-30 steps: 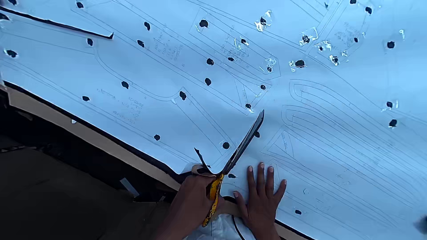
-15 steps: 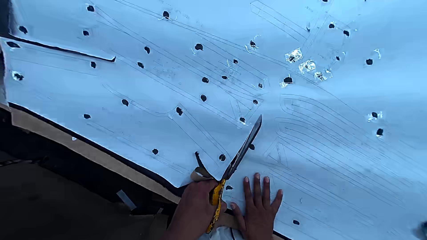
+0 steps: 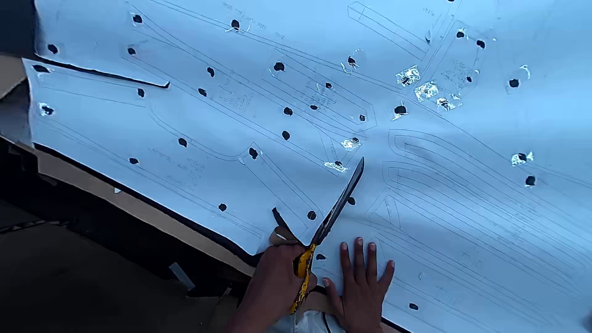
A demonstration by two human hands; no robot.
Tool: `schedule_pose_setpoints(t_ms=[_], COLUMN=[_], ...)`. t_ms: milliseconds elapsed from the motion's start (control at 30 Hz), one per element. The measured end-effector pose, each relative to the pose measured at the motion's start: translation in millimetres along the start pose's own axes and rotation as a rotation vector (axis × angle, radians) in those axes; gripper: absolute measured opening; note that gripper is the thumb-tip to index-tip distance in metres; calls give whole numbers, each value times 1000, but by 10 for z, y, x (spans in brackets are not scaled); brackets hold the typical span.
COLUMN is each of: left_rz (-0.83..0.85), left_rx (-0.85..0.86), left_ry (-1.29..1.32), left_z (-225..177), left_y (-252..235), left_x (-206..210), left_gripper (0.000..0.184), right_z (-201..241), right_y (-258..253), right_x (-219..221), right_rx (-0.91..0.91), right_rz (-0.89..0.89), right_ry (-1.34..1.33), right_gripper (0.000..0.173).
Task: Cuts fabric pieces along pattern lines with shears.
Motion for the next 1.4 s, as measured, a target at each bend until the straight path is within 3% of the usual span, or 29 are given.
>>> schedule_pose_setpoints(t_ms=[967,1400], left_rz=[10,118], left_rx=[36,7], left_ry=[20,-97], left_z=[-84,-274], left_y=[-85,-89], left_x=[-34,-86], left_gripper=[22,27], right_z=[-3,7], right_y=[-10,-19], right_x=[-5,-11], right_rx=[11,8], right_rz=[39,58], right_ry=[21,27], right_gripper=[75,76])
Point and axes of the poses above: each hand's wrist, its own y-axis away from the middle knuckle, its own x-axis out of the palm, z = x × y, the point moved 10 cm from there along -y, towards the middle knuckle, and after that the axes turned 2 degrees about x, right-handed, at the moved point
